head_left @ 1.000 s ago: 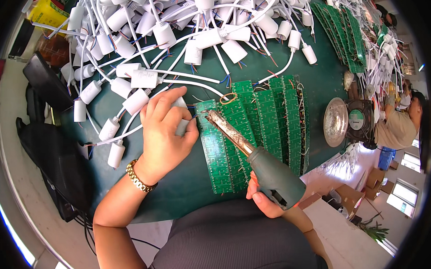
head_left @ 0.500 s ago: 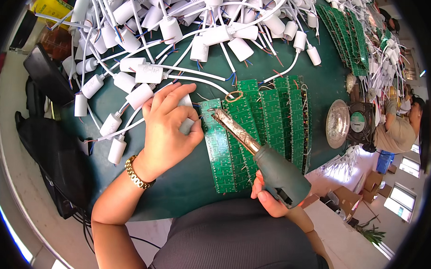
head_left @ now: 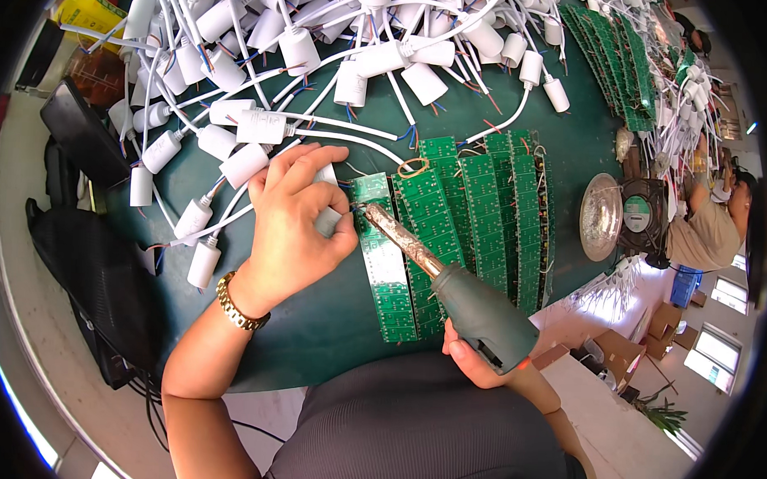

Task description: The person arranges circuit boards on the table, then solders wires from white component assemblies onto the circuit boards using a soldering iron.

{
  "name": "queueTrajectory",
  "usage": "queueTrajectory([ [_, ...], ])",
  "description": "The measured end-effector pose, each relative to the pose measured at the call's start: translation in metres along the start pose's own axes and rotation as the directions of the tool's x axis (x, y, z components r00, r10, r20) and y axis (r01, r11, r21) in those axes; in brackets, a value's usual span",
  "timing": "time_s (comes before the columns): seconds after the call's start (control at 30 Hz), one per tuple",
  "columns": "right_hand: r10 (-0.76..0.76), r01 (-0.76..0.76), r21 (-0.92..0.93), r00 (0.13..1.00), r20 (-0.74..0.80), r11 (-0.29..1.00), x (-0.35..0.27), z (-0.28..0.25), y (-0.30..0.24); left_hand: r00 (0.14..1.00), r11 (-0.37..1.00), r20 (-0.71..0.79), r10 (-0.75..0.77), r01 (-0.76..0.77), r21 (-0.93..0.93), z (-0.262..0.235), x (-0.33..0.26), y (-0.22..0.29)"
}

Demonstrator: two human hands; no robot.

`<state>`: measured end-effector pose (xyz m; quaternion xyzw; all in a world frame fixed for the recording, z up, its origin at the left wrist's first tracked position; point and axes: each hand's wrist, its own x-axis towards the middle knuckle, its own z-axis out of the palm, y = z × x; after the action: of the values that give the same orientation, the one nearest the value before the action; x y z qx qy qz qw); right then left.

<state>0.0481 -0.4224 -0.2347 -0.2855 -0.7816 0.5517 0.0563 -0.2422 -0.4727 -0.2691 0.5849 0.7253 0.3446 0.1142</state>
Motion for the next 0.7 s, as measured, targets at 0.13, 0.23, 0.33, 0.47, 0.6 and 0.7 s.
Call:
queueTrajectory([
  [0.13, 0.0, 0.0, 0.029, 1.0, -0.009, 1.0, -0.002, 0.001, 0.004, 1.0, 1.0, 0.004, -0.004, 0.004, -0.004, -0.001, 0.0, 0.001],
  [0.23, -0.007, 0.007, 0.063, 1.0, 0.006, 0.998, -0.006, -0.002, 0.004, 1.0, 1.0, 0.003, -0.001, 0.001, -0.012, -0.002, -0.001, 0.0],
  [0.33, -0.242, 0.213, 0.345, 0.969, 0.044, 0.914, 0.007, -0.011, -0.001, 1.0, 1.0, -0.001, -0.004, 0.004, -0.016, -0.001, -0.002, 0.0],
  [0.47, 0.001, 0.068, 0.652, 0.995, -0.104, 0.755, 0.01, -0.001, -0.022, 1.0, 1.0, -0.007, 0.003, -0.003, -0.008, -0.001, -0.002, 0.0],
  [0.6, 0.054, 0.12, 0.857, 0.984, -0.17, 0.501, 0.025, 0.023, -0.022, 1.0, 1.0, -0.017, 0.015, -0.015, 0.004, 0.0, -0.002, 0.001],
  [0.7, 0.005, 0.253, 0.909, 0.963, -0.27, 0.333, 0.041, 0.05, -0.019, 0.999, 1.0, -0.027, 0.025, -0.025, 0.008, 0.002, 0.0, 0.002],
])
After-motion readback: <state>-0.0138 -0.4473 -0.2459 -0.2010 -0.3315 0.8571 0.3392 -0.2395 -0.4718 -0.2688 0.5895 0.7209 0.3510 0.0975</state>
